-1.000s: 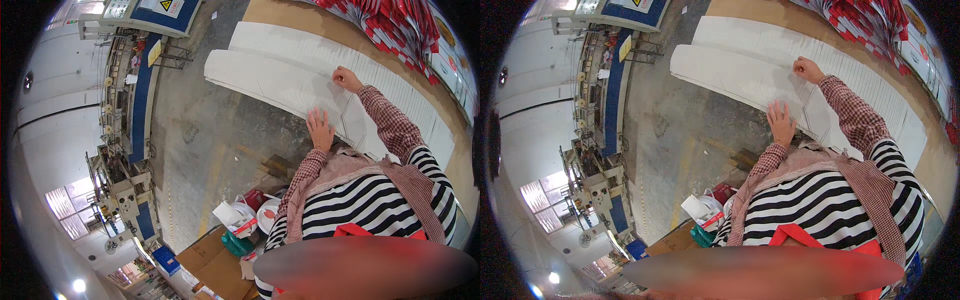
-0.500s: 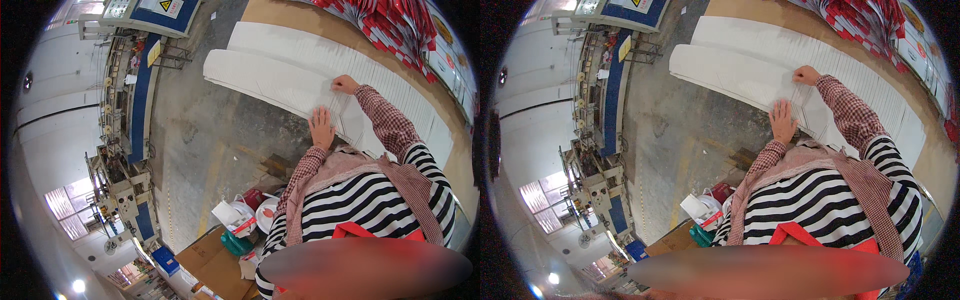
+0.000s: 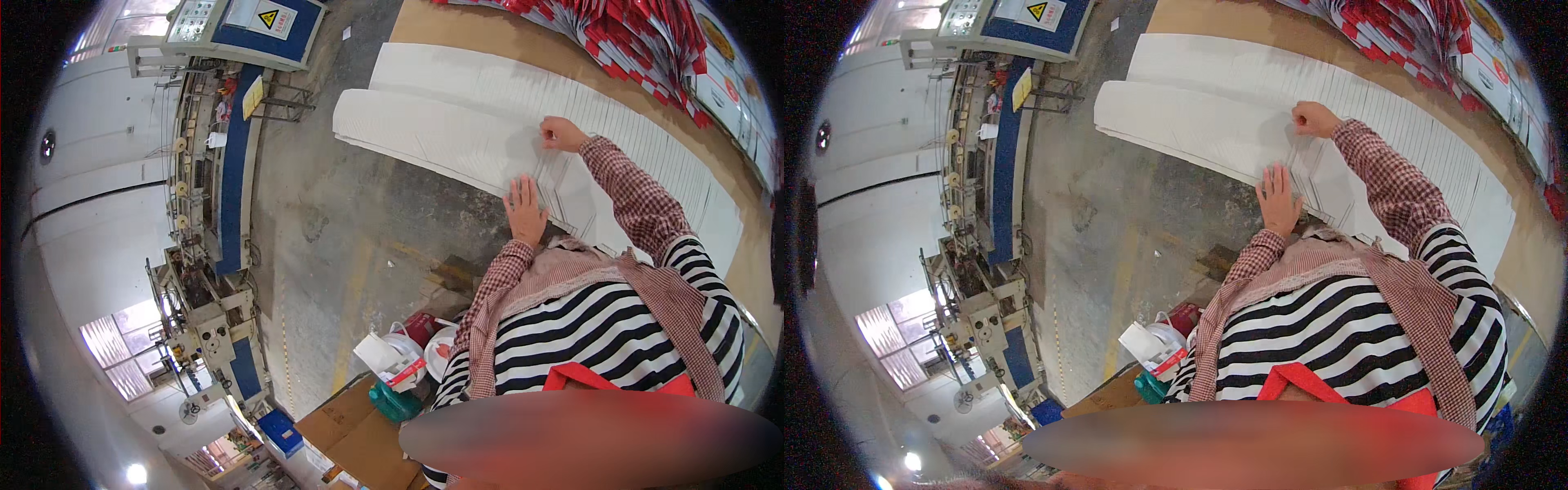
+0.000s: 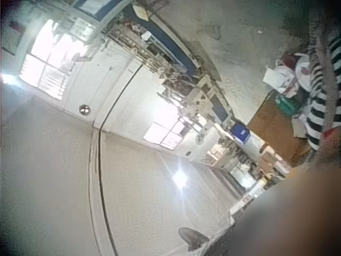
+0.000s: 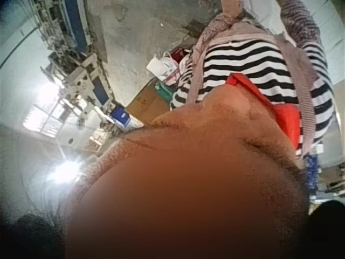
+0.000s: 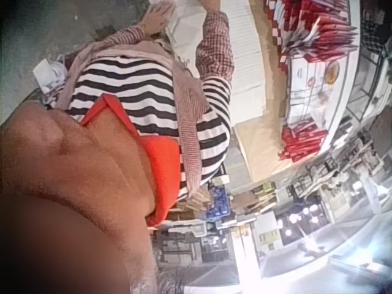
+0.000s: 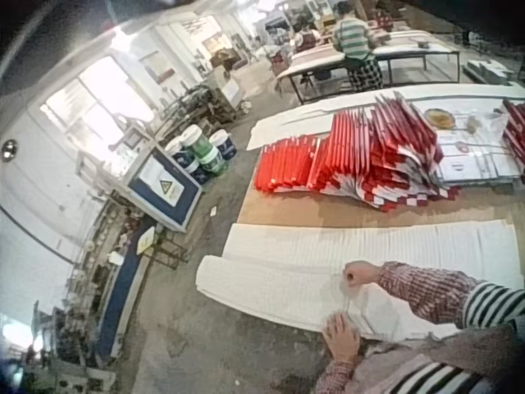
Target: The person is manually aligning and counting a stack of white paper items (possibly bags or envelopes) on a table in an industrial setting.
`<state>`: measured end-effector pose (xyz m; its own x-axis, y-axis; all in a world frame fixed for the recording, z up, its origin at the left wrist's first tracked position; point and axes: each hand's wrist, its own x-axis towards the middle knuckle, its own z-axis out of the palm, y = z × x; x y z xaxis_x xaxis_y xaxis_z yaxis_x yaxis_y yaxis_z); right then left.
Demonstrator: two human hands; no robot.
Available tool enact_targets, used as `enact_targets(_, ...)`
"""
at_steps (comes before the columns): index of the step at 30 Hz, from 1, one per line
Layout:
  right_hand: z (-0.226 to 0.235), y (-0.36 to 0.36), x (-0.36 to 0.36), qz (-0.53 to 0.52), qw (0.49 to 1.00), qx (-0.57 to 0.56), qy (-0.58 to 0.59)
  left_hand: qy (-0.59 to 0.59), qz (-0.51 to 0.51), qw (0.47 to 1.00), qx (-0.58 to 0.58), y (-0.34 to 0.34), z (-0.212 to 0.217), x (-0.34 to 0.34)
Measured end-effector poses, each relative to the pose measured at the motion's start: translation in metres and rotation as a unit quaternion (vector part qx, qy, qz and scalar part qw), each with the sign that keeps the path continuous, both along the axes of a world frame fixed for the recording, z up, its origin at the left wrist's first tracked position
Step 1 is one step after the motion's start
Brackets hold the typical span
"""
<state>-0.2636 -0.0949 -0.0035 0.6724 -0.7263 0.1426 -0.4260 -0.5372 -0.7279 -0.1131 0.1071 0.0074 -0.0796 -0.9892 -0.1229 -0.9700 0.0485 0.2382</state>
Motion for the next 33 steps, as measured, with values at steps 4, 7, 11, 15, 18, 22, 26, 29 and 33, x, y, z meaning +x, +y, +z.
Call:
enact_targets(4,-0.023,-0.002,-0.009,0.016,0.991,0.087,0.104,0.003,-0.008,1.000,-0.017,-0.002,0.000,-0.002)
enact_targets(7,-0.035,0.001,-0.010,-0.007,0.994,0.040,0.102,0.001,-0.001,1.000,0.014,0.000,0.000,-0.002)
enact_targets(11,-0.029,0.002,-0.010,-0.005,0.995,0.063,0.079,0.006,-0.010,1.000,-0.012,0.000,0.001,-0.002)
enact_targets(15,-0.015,0.012,-0.010,-0.038,0.992,0.118,0.002,-0.015,-0.019,1.000,-0.019,0.001,0.004,-0.006)
enact_targets(18,-0.009,0.016,-0.016,-0.044,0.996,0.061,-0.045,-0.016,-0.018,1.000,0.010,-0.001,0.004,-0.006)
enact_targets(22,-0.008,0.019,-0.016,-0.020,0.995,0.099,0.006,-0.017,-0.019,1.000,-0.018,0.000,0.000,-0.005)
enact_targets(26,-0.010,0.017,-0.016,-0.023,0.993,0.114,0.009,-0.025,-0.022,0.999,-0.019,0.000,0.001,-0.006)
enact_targets(29,-0.015,0.016,-0.018,-0.021,0.994,0.107,0.021,-0.023,-0.028,0.999,-0.020,0.000,0.000,-0.005)
enact_targets(33,-0.016,0.016,-0.020,-0.011,0.994,0.108,0.010,-0.011,-0.029,0.999,-0.034,0.001,0.000,-0.004)
